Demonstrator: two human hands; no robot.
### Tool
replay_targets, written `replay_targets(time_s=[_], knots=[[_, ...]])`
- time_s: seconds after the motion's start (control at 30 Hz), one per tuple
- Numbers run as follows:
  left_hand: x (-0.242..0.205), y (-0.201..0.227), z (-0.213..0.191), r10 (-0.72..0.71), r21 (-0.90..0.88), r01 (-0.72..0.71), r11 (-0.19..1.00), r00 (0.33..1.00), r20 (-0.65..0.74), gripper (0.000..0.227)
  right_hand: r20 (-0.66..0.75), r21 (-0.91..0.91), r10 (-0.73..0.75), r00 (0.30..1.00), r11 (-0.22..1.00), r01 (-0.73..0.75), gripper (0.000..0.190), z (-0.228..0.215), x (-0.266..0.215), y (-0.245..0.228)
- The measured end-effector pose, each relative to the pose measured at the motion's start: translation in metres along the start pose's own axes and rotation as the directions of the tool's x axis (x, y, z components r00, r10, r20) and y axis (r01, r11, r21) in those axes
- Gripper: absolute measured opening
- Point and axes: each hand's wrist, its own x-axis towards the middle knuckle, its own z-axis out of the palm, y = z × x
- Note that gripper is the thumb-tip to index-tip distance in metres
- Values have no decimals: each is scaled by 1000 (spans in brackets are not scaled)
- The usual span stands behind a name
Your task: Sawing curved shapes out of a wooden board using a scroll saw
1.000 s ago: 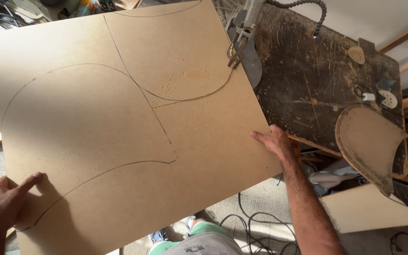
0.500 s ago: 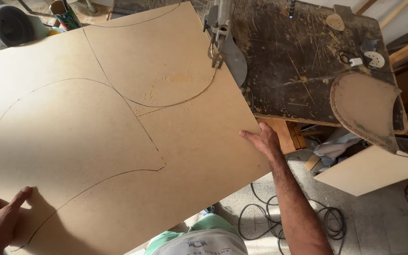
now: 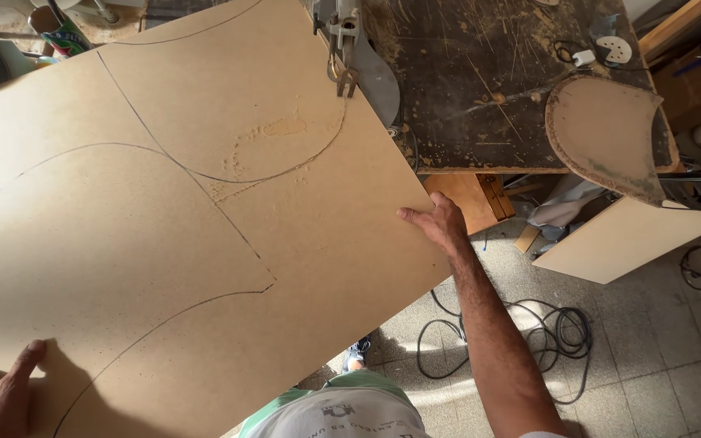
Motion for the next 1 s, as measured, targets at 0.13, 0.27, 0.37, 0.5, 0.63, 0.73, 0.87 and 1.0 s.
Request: replay_targets(time_s=[0.13, 0.27, 0.37, 0.5, 0.63, 0.73, 0.87, 1.0], knots=[[13, -21, 14, 49, -155, -56, 986, 998, -48, 75, 9, -3, 32, 999, 999, -32, 123, 1, -8, 0], [23, -30, 17, 30, -136, -36, 990, 999, -44, 75, 13, 110, 63, 998, 992, -64, 123, 3, -21, -1], [26, -38, 18, 16, -167, -23, 986, 999, -46, 77, -7, 12, -18, 1000, 1000, 18, 118, 9, -17, 10], [23, -41, 20, 61, -254, -76, 964, 996, -66, 70, 5, 3, 34, 999, 999, -34, 125, 11, -25, 15], [34, -80, 35, 338, -285, -369, 885, 929, -153, 40, 6, 7, 53, 999, 999, -53, 128, 20, -26, 31], [30, -96, 37, 568, -89, -597, 797, 792, -225, 32, 8, -22, 39, 999, 999, -39, 127, 25, -29, 44], [27, -71, 30, 124, -341, -182, 922, 975, -184, 66, 9, -56, 55, 998, 997, -54, 123, 26, -51, 44], [27, -76, 79, 223, -121, -315, 941, 851, -476, 55, 19, -27, 86, 996, 996, -85, 126, 29, -61, 51]])
